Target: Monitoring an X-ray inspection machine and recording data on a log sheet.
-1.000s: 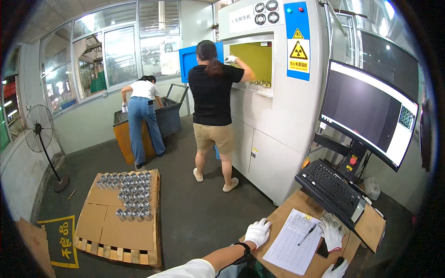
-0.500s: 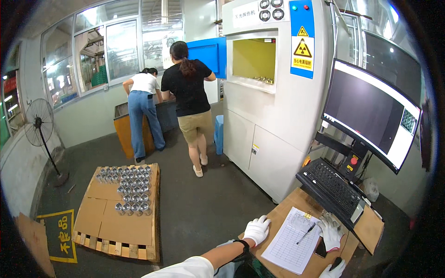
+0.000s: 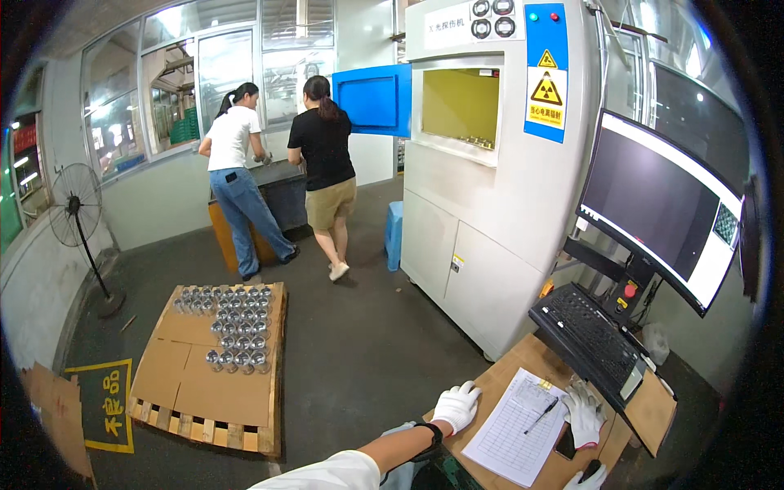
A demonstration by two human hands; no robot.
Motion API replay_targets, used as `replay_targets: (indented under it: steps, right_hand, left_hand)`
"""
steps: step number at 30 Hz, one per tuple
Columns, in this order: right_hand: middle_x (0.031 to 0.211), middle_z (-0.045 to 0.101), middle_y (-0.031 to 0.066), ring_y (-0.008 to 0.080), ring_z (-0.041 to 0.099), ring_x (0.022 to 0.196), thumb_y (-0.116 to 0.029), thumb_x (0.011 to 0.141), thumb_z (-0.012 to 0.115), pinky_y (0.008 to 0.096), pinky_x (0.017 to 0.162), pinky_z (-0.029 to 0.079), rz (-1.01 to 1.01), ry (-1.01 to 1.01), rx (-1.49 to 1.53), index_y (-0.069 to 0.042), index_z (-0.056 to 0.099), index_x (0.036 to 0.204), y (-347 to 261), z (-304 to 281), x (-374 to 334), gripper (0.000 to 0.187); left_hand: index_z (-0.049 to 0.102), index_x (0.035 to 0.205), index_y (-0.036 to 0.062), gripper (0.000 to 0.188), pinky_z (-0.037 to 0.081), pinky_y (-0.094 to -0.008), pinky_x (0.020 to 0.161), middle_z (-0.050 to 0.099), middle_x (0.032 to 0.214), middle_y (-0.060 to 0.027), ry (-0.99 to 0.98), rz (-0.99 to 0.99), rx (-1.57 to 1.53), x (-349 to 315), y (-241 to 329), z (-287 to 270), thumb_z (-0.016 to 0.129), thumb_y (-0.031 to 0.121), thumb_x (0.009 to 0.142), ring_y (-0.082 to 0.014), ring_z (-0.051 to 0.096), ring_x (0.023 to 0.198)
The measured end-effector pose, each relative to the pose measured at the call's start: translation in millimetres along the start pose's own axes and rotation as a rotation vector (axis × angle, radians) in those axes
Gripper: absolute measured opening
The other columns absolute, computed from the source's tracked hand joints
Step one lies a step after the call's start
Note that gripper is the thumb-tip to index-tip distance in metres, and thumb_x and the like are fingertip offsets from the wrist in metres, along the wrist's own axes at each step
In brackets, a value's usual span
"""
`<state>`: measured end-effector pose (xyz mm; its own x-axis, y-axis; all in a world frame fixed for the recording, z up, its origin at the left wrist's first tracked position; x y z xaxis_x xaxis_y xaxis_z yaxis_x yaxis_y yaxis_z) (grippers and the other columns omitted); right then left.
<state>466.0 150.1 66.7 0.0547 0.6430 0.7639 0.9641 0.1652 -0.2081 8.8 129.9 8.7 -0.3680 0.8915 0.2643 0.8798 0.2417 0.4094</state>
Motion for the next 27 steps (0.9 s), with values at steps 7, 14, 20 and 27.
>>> replay_targets:
  steps: [7, 14, 20, 27]
  right_hand:
    - [0.123, 0.064, 0.0251, 0.0470, 0.063, 0.109, -0.053, 0.100, 0.058, 0.0560, 0.090, 0.053, -0.028, 0.040, 0.015, -0.004, 0.061, 0.133, -2, 0, -1, 0.058]
    - [0.121, 0.064, 0.0257, 0.0472, 0.063, 0.108, -0.057, 0.103, 0.053, 0.0562, 0.090, 0.053, -0.031, 0.057, 0.028, -0.003, 0.061, 0.132, -3, -1, -1, 0.061]
    - [0.124, 0.063, 0.0265, 0.0469, 0.062, 0.112, -0.045, 0.100, 0.062, 0.0551, 0.094, 0.053, -0.027, 0.045, -0.024, -0.003, 0.060, 0.134, -1, -3, -4, 0.054]
    - [0.129, 0.063, 0.0268, 0.0460, 0.061, 0.118, -0.030, 0.090, 0.072, 0.0545, 0.099, 0.051, 0.036, -0.128, -0.038, -0.003, 0.058, 0.138, -7, -6, 3, 0.056]
  left_hand:
    - [0.064, 0.125, 0.0141, 0.031, 0.054, -0.0464, 0.091, 0.061, 0.135, -0.0120, 0.035, 0.001, 0.000, -1, 0, -2, 0.057, 0.026, 0.097, -0.0338, 0.065, 0.110]
    - [0.065, 0.124, 0.0139, 0.031, 0.054, -0.0465, 0.091, 0.061, 0.134, -0.0115, 0.033, -0.002, -0.008, -1, 0, -3, 0.055, 0.026, 0.098, -0.0329, 0.066, 0.109]
    - [0.064, 0.127, 0.0153, 0.033, 0.055, -0.0458, 0.090, 0.060, 0.135, -0.0119, 0.012, 0.006, 0.008, 0, 2, 0, 0.059, 0.026, 0.096, -0.0337, 0.066, 0.109]
    - [0.066, 0.124, 0.0141, 0.032, 0.054, -0.0455, 0.090, 0.061, 0.135, -0.0117, 0.022, -0.006, 0.026, -2, 1, -4, 0.057, 0.026, 0.096, -0.0328, 0.066, 0.109]
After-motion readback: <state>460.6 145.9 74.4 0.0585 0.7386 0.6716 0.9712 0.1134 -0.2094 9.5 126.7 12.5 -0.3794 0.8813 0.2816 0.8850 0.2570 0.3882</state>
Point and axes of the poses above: each hand's wrist, its own x-axis towards the middle knuckle, its own z-axis out of the palm, y = z × x, the point moved 10 cm from there along x, towards the middle knuckle
